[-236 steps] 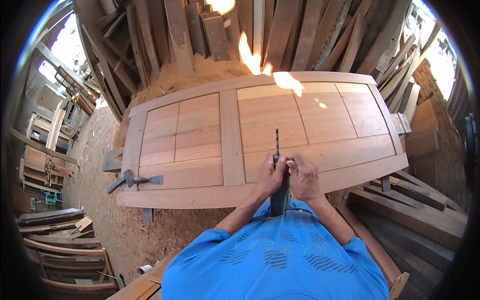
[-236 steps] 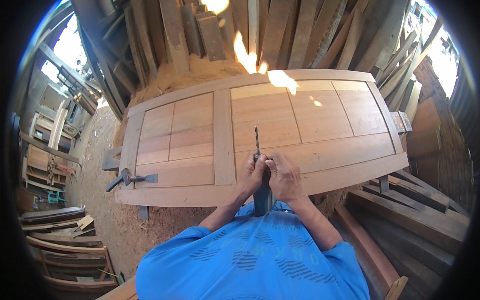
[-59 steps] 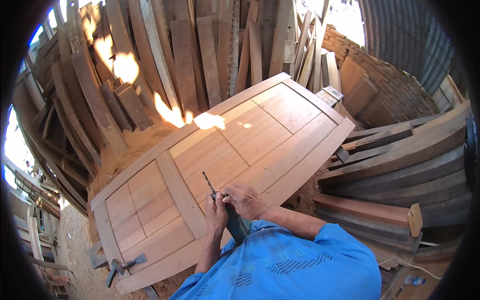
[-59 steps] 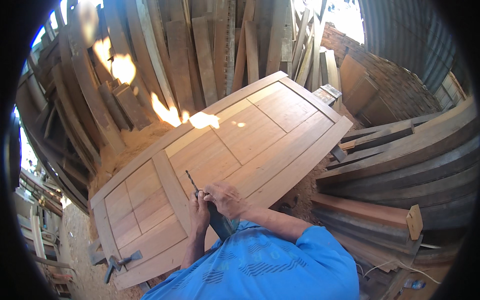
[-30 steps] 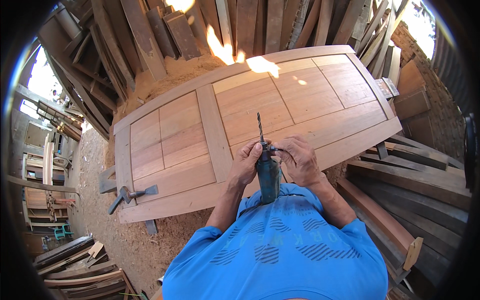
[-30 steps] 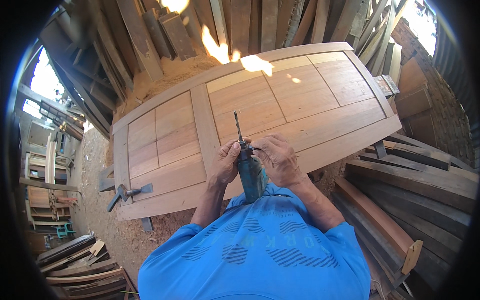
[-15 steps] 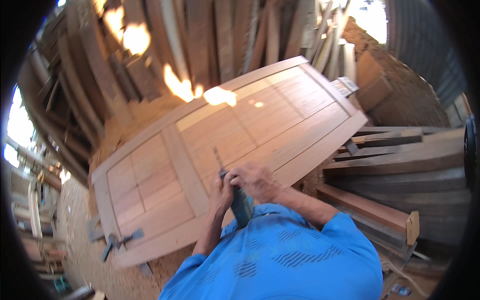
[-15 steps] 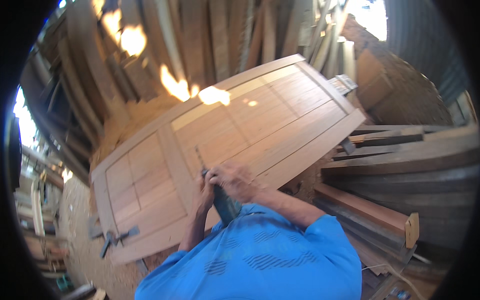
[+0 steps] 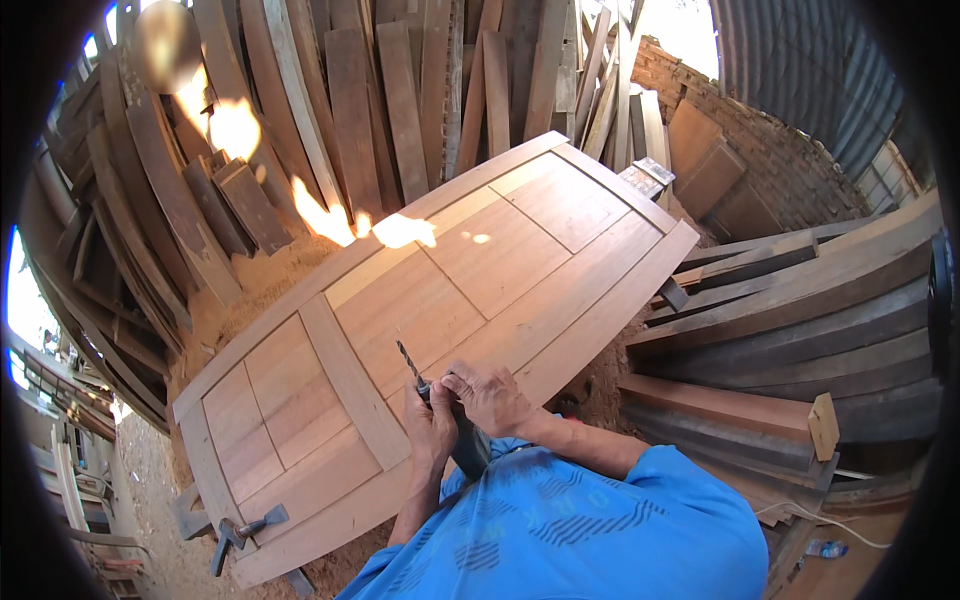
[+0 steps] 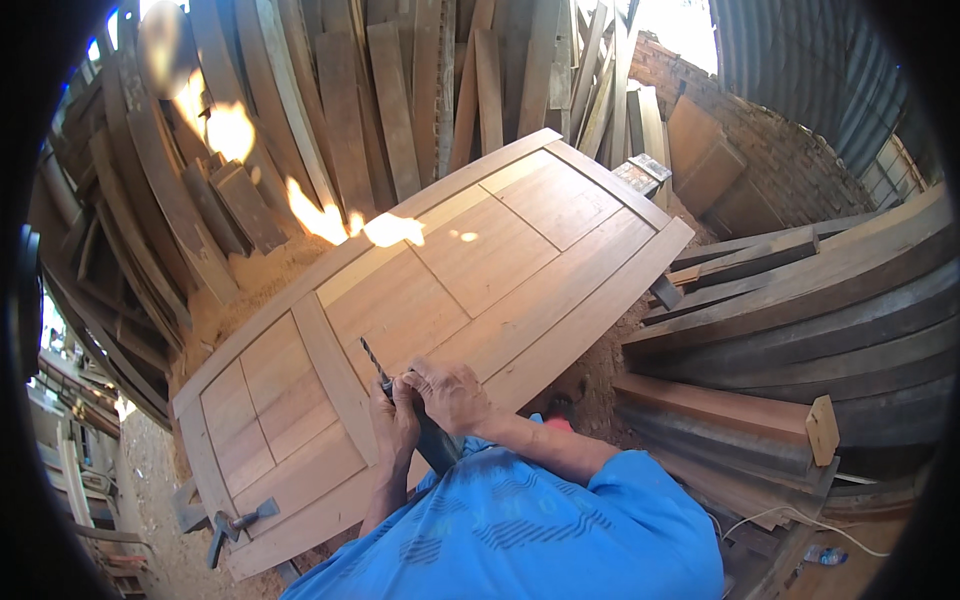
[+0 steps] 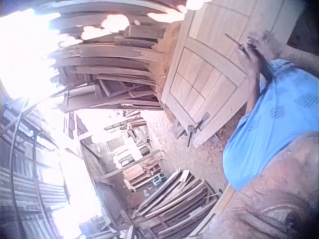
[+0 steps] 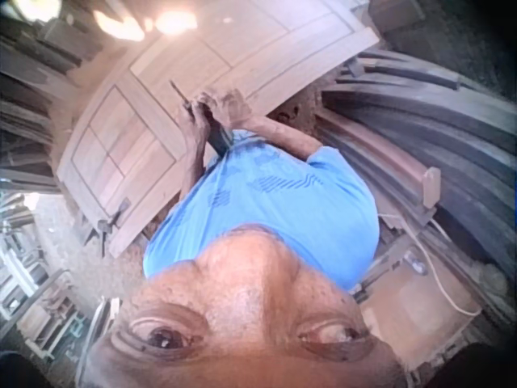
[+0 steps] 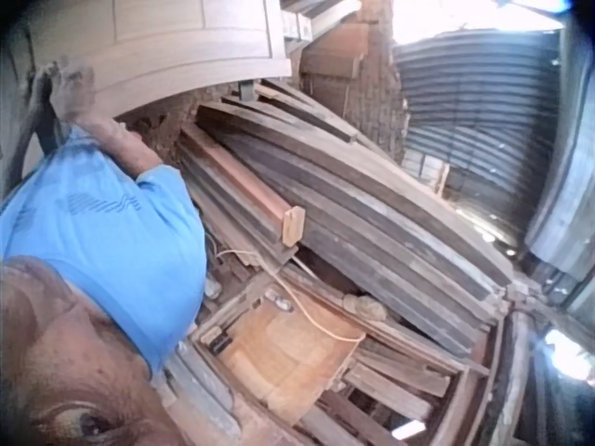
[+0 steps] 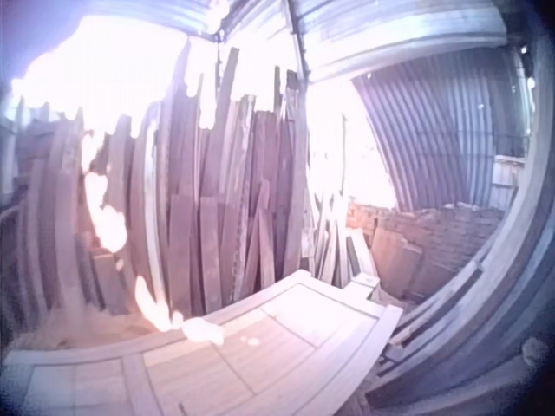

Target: The person uses a power drill to fasten screws into a wooden door panel, then uses a hammer to tap the wood frame for alignment. The person works on the door in a workshop environment, handling tools and wood pieces.

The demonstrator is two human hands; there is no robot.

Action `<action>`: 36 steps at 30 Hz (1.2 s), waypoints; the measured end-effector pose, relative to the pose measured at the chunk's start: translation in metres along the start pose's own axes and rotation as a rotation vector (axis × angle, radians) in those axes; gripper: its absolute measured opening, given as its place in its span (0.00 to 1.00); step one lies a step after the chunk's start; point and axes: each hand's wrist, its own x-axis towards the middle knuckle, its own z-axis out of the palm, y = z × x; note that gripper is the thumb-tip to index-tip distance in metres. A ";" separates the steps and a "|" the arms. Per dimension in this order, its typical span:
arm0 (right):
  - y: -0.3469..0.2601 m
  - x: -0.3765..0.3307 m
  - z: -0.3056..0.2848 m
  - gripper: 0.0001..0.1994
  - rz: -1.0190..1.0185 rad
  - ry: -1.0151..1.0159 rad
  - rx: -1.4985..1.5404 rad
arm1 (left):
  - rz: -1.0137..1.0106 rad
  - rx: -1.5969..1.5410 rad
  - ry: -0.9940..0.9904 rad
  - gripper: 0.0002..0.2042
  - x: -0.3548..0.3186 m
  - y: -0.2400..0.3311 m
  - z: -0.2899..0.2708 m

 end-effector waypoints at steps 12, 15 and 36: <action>0.001 0.018 -0.017 0.12 -0.425 -0.106 -0.162 | 0.020 -0.132 -0.048 0.12 0.010 -0.013 -0.012; -0.006 0.020 -0.016 0.09 -0.307 0.007 0.037 | -0.042 -0.151 -0.041 0.11 0.011 -0.004 -0.012; -0.014 0.008 0.000 0.06 0.055 0.007 -0.007 | -0.062 0.006 0.041 0.12 0.004 0.001 -0.004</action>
